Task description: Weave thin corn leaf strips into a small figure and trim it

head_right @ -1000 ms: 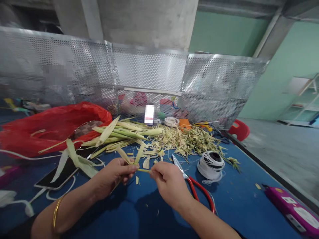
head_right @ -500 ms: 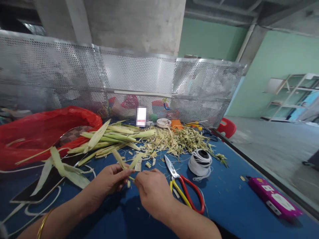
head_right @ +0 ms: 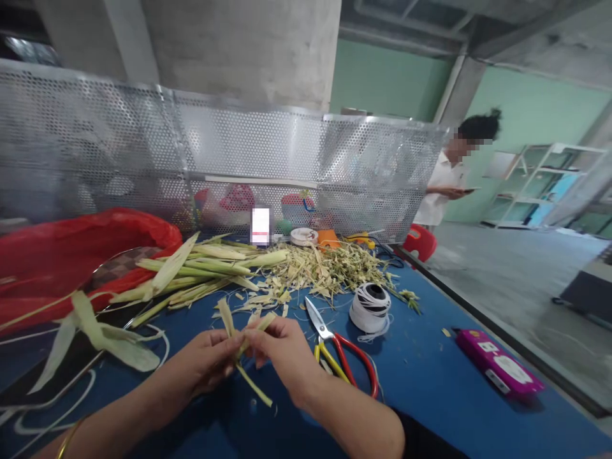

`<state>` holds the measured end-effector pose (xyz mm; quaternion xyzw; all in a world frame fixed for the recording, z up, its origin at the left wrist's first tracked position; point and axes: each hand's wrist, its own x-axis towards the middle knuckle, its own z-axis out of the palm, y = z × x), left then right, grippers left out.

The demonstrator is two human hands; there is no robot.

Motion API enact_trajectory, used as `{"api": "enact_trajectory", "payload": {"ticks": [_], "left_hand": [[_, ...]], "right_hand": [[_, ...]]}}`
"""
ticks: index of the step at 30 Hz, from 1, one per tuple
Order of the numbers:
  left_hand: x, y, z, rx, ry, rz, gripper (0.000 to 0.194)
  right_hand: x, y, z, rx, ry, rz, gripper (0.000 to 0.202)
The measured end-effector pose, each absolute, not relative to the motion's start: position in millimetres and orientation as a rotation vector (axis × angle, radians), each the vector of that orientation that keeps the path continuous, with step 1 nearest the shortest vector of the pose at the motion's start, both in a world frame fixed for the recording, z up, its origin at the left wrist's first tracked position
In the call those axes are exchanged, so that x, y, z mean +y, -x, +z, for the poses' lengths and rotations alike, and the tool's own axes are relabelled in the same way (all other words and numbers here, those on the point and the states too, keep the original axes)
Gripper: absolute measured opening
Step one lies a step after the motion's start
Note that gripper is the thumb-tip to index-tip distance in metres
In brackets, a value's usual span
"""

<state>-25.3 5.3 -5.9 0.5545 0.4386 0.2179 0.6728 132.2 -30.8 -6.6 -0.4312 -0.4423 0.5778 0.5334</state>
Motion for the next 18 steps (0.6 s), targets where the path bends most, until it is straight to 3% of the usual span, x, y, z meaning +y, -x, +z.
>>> {"api": "enact_trajectory", "payload": {"ticks": [3,11,18], "left_hand": [[2.7,22.1,-8.6,0.974,-1.284,0.465,0.055],[-3.2,19.2,-3.9,0.930,-1.239,0.480,0.027],[-4.3,24.3,-1.4,0.873,-1.210,0.459,0.028]], "right_hand": [[-31.7,-129.8,-8.0,-0.984,1.041,1.364,0.032],[-30.8,-134.7,-12.5,-0.921,1.066,1.299,0.031],[-30.4,-135.3,-11.2,-0.940,1.066,1.258,0.030]]}}
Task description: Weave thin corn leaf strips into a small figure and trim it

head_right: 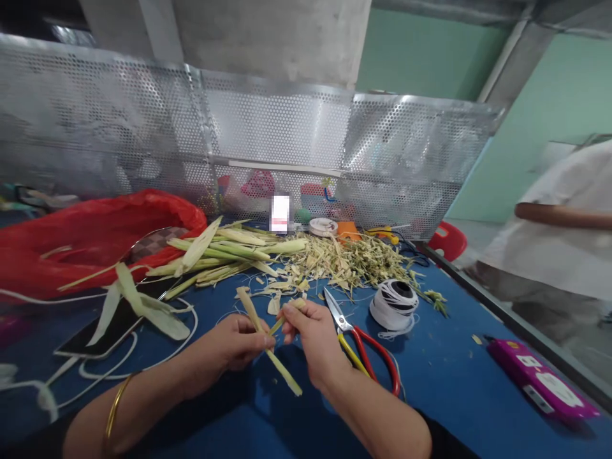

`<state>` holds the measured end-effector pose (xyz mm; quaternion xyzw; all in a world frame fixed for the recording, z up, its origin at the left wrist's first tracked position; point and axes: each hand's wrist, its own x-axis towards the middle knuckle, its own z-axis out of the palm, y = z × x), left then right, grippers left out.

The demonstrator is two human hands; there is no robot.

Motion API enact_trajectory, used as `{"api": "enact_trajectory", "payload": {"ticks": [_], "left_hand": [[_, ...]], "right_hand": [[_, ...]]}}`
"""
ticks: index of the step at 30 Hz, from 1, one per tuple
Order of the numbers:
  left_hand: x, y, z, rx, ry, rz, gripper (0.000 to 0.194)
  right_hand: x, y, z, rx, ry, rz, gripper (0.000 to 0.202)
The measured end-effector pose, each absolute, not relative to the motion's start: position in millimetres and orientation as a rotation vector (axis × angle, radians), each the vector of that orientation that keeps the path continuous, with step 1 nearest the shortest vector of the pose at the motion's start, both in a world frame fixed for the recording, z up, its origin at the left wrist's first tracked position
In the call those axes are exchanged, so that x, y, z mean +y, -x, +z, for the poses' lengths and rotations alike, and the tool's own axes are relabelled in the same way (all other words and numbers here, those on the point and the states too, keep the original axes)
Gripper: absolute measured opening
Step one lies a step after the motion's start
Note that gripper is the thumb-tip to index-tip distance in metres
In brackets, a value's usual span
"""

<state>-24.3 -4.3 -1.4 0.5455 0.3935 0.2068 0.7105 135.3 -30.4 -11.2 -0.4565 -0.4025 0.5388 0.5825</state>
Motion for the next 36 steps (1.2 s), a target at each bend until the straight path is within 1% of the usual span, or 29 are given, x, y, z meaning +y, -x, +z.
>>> {"api": "enact_trajectory", "payload": {"ticks": [2,4,7,8,9,10,12,15,17,22,28,32,36], "left_hand": [[-3.6,25.6,-1.0,0.857,-1.186,0.454,0.032],[-3.0,26.5,-0.8,0.849,-1.162,0.469,0.040],[-3.2,26.4,-0.2,0.856,-1.151,0.474,0.051],[-3.8,25.9,0.0,0.862,-1.163,0.465,0.051],[-4.6,25.1,0.0,0.862,-1.184,0.451,0.051],[-5.7,24.0,-0.1,0.859,-1.211,0.435,0.050],[-8.4,21.5,-0.5,0.862,-1.265,0.403,0.047],[-12.4,17.9,-1.7,0.883,-1.304,0.361,0.040],[-14.0,16.9,-2.8,0.896,-1.296,0.352,0.037],[-14.2,19.7,-3.7,0.796,-1.307,0.328,0.038],[-16.3,22.1,-1.9,0.750,-1.363,0.271,0.037],[-17.3,20.6,-4.1,0.714,-1.365,0.236,0.033],[-15.0,18.5,-5.6,0.815,-1.321,0.392,0.038]], "right_hand": [[-27.2,-139.2,-13.5,-1.034,1.104,1.226,0.031],[-22.3,-146.2,-15.9,-1.142,1.183,1.134,0.030],[-16.2,-158.2,-15.9,-1.248,1.307,0.776,0.034],[-15.6,-160.8,-14.7,-1.307,1.325,0.649,0.035],[-15.9,-162.1,-13.1,-1.379,1.330,0.578,0.032],[-17.1,-161.9,-11.4,-1.454,1.323,0.591,0.027],[-21.5,-157.5,-9.0,-1.522,1.294,0.852,0.025],[-28.8,-146.6,-9.6,-1.367,1.220,1.342,0.028],[-32.2,-141.3,-11.1,-1.245,1.186,1.463,0.028],[-34.5,-138.4,-10.0,-1.105,1.160,1.326,0.022],[-34.8,-135.2,-10.3,-1.206,1.231,1.030,0.017],[-34.2,-133.0,-11.2,-1.291,1.245,0.977,0.017],[-25.9,-143.3,-7.8,-1.213,1.243,1.005,0.023]]}}
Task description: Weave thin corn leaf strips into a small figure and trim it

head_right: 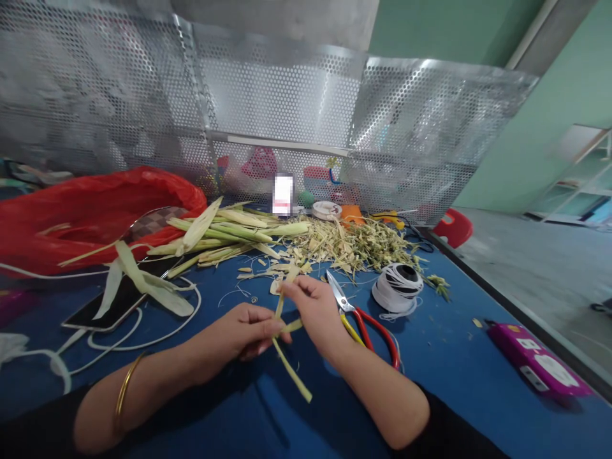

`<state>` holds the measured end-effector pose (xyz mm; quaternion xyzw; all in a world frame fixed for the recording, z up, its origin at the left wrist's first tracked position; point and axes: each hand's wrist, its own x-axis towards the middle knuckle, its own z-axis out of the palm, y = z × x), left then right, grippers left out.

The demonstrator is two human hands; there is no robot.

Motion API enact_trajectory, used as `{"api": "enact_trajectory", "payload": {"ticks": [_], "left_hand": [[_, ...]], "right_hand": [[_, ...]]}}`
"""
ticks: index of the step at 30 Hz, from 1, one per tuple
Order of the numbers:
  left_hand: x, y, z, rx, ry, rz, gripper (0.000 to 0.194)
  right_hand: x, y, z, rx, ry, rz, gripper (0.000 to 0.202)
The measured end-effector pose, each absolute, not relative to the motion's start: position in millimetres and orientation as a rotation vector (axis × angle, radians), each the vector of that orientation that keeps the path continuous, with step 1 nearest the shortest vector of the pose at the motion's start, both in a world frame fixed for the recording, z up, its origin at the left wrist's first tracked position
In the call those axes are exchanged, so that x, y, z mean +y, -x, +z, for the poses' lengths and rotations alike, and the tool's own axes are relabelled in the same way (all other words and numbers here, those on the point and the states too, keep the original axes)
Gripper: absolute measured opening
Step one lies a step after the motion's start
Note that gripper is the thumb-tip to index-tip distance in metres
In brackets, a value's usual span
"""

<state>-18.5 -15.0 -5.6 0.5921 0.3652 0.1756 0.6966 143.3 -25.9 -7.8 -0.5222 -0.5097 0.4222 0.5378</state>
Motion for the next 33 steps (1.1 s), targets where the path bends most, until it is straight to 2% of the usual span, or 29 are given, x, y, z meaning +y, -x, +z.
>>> {"api": "enact_trajectory", "payload": {"ticks": [5,8,11,18,24,27,30,31,33], "left_hand": [[-8.4,17.9,-3.2,0.910,-1.105,0.589,0.048],[-7.6,18.5,-1.9,0.909,-1.067,0.610,0.046],[-8.9,18.9,-2.6,0.920,-1.092,0.573,0.045],[-9.5,19.1,-2.7,0.940,-1.121,0.494,0.031],[-8.4,19.1,-6.1,0.869,-1.144,0.575,0.030],[-5.4,21.3,-7.2,0.898,-1.043,0.674,0.034],[-1.1,24.4,-3.3,0.852,-0.959,0.771,0.035],[-0.1,25.2,-1.6,0.824,-0.949,0.801,0.035],[0.7,25.8,0.8,0.779,-0.936,0.867,0.036]], "right_hand": [[-18.0,-158.5,-9.9,-0.854,1.197,1.227,0.046],[-22.0,-154.8,-14.2,-0.874,1.113,1.496,0.039],[-28.5,-147.3,-15.3,-0.948,1.106,1.512,0.031],[-31.2,-141.1,-15.0,-1.022,1.172,1.310,0.028],[-24.6,-142.6,-18.2,-1.055,1.214,1.158,0.027],[-25.0,-151.8,-12.2,-1.269,1.292,0.829,0.022],[-32.2,-159.0,-3.3,-1.369,1.287,0.226,0.012],[-35.4,-159.0,-1.5,-1.435,1.259,0.149,0.011],[-40.7,-154.1,-1.4,-1.629,1.225,0.223,0.020]]}}
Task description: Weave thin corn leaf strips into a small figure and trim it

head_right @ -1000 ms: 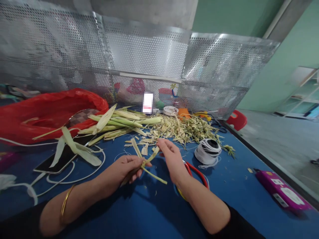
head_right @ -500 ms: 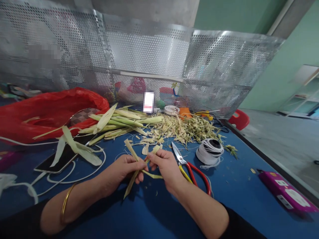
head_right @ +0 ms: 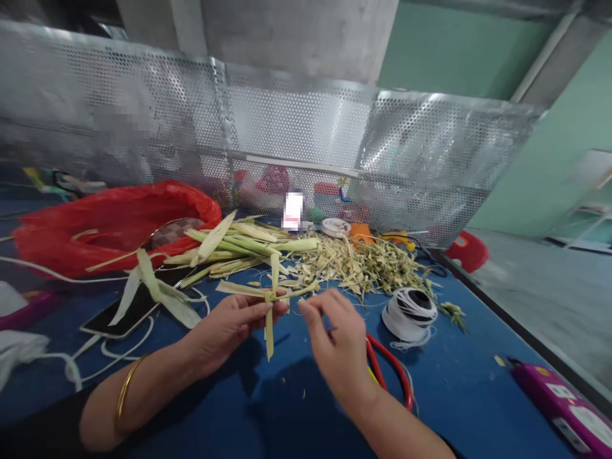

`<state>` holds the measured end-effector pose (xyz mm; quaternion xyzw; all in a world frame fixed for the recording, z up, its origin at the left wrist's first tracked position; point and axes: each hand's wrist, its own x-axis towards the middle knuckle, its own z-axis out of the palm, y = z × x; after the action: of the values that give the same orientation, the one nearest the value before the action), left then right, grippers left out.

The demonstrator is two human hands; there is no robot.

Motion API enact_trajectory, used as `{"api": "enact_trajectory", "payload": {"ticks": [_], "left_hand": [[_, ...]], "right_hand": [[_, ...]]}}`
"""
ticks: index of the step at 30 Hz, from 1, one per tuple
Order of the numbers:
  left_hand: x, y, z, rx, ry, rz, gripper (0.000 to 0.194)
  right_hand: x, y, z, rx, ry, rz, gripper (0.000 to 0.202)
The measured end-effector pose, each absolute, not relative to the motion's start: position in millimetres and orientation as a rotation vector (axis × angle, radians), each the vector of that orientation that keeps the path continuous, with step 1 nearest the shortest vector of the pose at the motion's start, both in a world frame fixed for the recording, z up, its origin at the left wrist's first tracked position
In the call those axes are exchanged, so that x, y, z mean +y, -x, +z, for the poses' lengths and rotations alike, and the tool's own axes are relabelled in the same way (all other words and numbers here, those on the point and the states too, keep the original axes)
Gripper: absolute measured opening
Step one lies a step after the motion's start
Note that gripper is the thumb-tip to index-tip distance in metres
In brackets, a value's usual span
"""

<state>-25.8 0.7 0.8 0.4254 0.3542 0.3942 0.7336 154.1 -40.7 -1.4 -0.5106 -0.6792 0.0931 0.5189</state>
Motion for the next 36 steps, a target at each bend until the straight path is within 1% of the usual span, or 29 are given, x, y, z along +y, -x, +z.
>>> {"api": "enact_trajectory", "payload": {"ticks": [3,7,9,15,30,36], "left_hand": [[-1.2,23.9,-0.5,0.751,-0.930,0.942,0.035],[-5.0,19.0,-6.8,0.755,-0.957,0.916,0.029],[-6.0,17.6,-8.6,0.776,-0.972,0.903,0.026],[-5.2,19.0,-9.3,0.788,-1.037,0.963,0.020],[-5.5,17.0,-8.9,0.872,-0.756,1.005,0.033],[-5.0,16.9,-7.7,0.906,-0.687,1.003,0.030]], "right_hand": [[-43.0,-138.8,-9.7,-1.738,1.302,0.499,0.019],[-40.2,-122.5,-22.7,-1.551,1.341,0.945,0.028],[-40.0,-120.4,-24.9,-1.494,1.325,1.023,0.033],[-42.4,-125.3,-25.5,-1.597,1.172,0.954,0.036],[-42.2,-129.0,-22.1,-1.896,1.074,0.837,0.030],[-43.0,-129.5,-23.5,-1.937,1.068,0.848,0.028]]}}
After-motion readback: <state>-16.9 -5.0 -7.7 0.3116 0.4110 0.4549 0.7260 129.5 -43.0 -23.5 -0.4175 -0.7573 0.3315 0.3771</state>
